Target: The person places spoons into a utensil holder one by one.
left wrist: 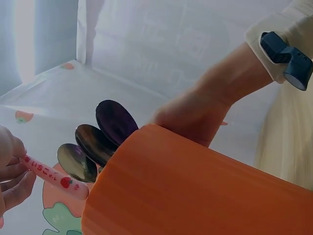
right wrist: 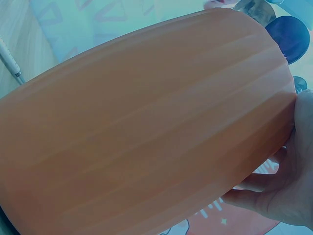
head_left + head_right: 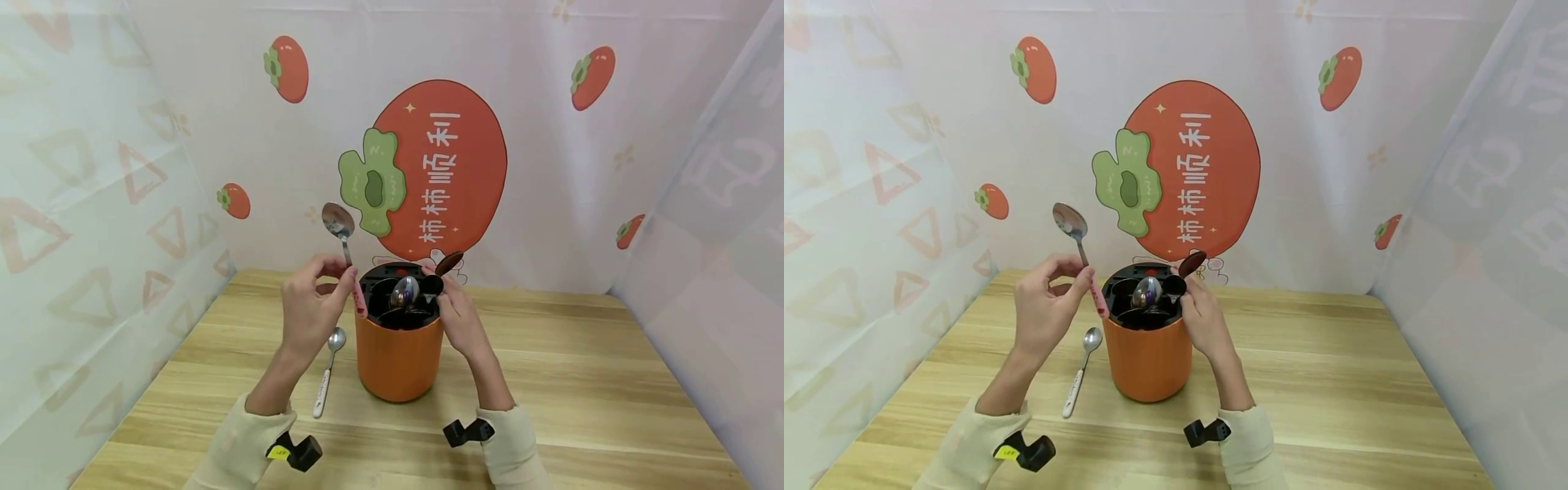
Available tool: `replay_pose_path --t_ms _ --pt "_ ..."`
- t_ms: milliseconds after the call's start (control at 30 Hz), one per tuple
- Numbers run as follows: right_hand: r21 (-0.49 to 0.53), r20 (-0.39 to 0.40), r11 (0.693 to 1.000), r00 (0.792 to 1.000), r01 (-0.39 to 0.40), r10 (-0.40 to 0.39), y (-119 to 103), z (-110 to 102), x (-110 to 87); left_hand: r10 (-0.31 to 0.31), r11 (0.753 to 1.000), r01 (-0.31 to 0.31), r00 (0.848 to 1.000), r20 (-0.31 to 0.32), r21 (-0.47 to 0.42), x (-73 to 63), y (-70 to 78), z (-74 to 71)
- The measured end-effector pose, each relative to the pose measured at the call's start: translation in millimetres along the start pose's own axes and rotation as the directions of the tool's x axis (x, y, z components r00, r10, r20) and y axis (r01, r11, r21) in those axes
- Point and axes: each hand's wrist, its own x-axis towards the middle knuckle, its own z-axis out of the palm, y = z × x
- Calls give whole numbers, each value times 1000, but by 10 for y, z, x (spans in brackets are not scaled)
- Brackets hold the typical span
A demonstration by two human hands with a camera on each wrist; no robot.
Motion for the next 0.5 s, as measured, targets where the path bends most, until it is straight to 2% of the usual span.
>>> replay_pose_path --t_ms 200,500 --pt "6 -6 1000 1000 -13 13 -17 -16 3 17 1000 -17 1000 -7 -23 70 -9 75" --pt "11 -4 1000 1000 -3 3 5 1 9 37 999 -36 999 35 -32 24 -81 160"
